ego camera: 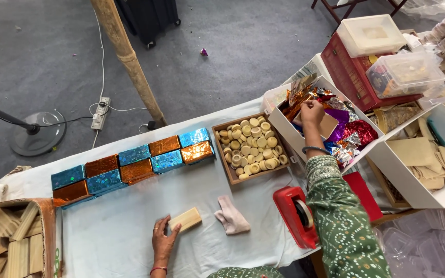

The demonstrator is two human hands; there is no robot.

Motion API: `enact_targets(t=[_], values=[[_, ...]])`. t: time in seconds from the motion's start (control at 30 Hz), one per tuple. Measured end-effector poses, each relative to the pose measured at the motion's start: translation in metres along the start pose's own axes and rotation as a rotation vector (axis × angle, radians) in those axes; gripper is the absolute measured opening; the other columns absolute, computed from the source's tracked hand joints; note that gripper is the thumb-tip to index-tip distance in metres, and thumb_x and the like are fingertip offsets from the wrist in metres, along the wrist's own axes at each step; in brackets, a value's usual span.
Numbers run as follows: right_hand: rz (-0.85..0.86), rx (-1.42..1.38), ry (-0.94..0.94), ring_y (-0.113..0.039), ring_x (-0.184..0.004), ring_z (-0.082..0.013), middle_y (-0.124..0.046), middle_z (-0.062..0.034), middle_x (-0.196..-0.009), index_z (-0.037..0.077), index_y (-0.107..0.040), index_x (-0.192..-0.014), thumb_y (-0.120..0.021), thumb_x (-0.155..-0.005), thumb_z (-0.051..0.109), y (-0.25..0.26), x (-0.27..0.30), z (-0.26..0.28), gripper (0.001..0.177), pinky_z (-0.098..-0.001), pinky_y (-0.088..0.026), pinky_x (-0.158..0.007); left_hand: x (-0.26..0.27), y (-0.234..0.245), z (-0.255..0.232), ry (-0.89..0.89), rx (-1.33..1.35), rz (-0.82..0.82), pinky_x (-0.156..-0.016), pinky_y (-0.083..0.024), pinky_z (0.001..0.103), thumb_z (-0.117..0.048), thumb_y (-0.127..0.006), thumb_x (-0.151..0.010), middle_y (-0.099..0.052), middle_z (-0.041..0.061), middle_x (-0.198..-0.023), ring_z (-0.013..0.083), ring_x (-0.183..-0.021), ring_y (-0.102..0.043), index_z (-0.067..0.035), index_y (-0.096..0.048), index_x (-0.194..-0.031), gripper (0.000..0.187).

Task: The person wipes a small wooden block with a cloth, then wraps it in a sheet of metallic foil. They fold the foil around the block and secure it with tape from a red dispenser. The wrapped block is placed on the table with other wrapped items.

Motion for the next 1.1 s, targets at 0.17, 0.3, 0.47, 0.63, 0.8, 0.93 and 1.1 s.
enact_targets(t=[0.17,0.3,0.47,0.63,0.8,0.93,1.1], values=[[-0.002,-0.039,0.337,-0.075,-0.083,-0.0188,-0.077,-0.0078,-0.092,0.007,-0.076,-0.097,-0.082,-0.085,0.031,0.000,0.014,0.031,0.027,-0.0321,-0.062,-0.076,-0.002,-0.001,0.004,-0.009,0.027,0.012,-0.105,-0.051,0.033,-0.039,-0.085,-0.077,-0.063,0.001,-0.128,0.0190,-0.119,-0.063,-0.012,-0.071,-0.128,0.059],[0.055,0.020,0.402,-0.072,-0.078,-0.0239,-0.074,-0.0092,-0.087,0.005,-0.072,-0.100,-0.087,-0.083,0.038,-0.012,0.047,0.078,0.039,-0.0369,-0.059,-0.072,-0.004,-0.001,0.005,-0.026,0.040,0.010,-0.105,-0.051,0.033,-0.036,-0.086,-0.077,-0.064,0.002,-0.128,0.0191,-0.119,-0.064,-0.011,-0.071,-0.128,0.059],[-0.218,0.171,0.527,-0.071,-0.078,-0.0313,-0.071,-0.0129,-0.090,0.005,-0.074,-0.094,-0.086,-0.082,0.037,-0.025,0.028,0.075,0.035,-0.0456,-0.057,-0.068,-0.004,-0.001,0.005,-0.013,0.046,-0.001,-0.105,-0.051,0.033,-0.034,-0.086,-0.077,-0.064,0.003,-0.128,0.0188,-0.119,-0.064,-0.011,-0.071,-0.128,0.059],[-0.340,0.151,0.502,-0.072,-0.077,-0.0309,-0.076,-0.0118,-0.089,0.007,-0.077,-0.096,-0.079,-0.091,0.024,-0.017,-0.018,0.024,0.018,-0.0444,-0.058,-0.068,-0.003,0.000,0.004,-0.012,0.040,-0.001,-0.104,-0.052,0.032,-0.033,-0.086,-0.077,-0.064,0.003,-0.127,0.0190,-0.118,-0.064,-0.011,-0.071,-0.128,0.058],[-0.119,-0.435,-0.104,-0.061,-0.056,-0.0128,-0.074,-0.0109,-0.082,0.002,-0.072,-0.101,-0.073,-0.089,0.001,0.030,-0.012,-0.018,0.012,-0.0286,-0.040,-0.042,-0.004,-0.001,0.004,-0.010,0.050,0.014,-0.105,-0.053,0.032,-0.032,-0.087,-0.076,-0.064,0.003,-0.127,0.0184,-0.118,-0.064,-0.011,-0.071,-0.128,0.058],[-0.071,-0.357,-0.221,-0.066,-0.056,-0.0087,-0.075,-0.0058,-0.081,0.004,-0.074,-0.099,-0.074,-0.088,0.003,0.045,-0.004,-0.040,0.011,-0.0228,-0.049,-0.043,-0.006,-0.003,0.007,-0.001,0.046,0.020,-0.105,-0.053,0.032,-0.032,-0.087,-0.076,-0.064,0.003,-0.127,0.0183,-0.118,-0.064,-0.011,-0.071,-0.129,0.059],[0.042,-0.492,-0.082,-0.070,-0.065,-0.0111,-0.077,-0.0046,-0.085,0.003,-0.076,-0.101,-0.077,-0.089,0.009,0.048,0.001,-0.028,0.013,-0.0249,-0.050,-0.051,-0.008,-0.007,0.016,-0.002,0.090,0.024,-0.106,-0.053,0.032,-0.033,-0.087,-0.076,-0.064,0.003,-0.127,0.0199,-0.117,-0.065,-0.012,-0.071,-0.129,0.059]])
Point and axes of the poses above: each hand's wrist, its own x-axis away from the middle knuckle, its own y-axis out of the back of the hand, z = x × y, the point moved 8 cm from there along -x, towards the middle knuckle
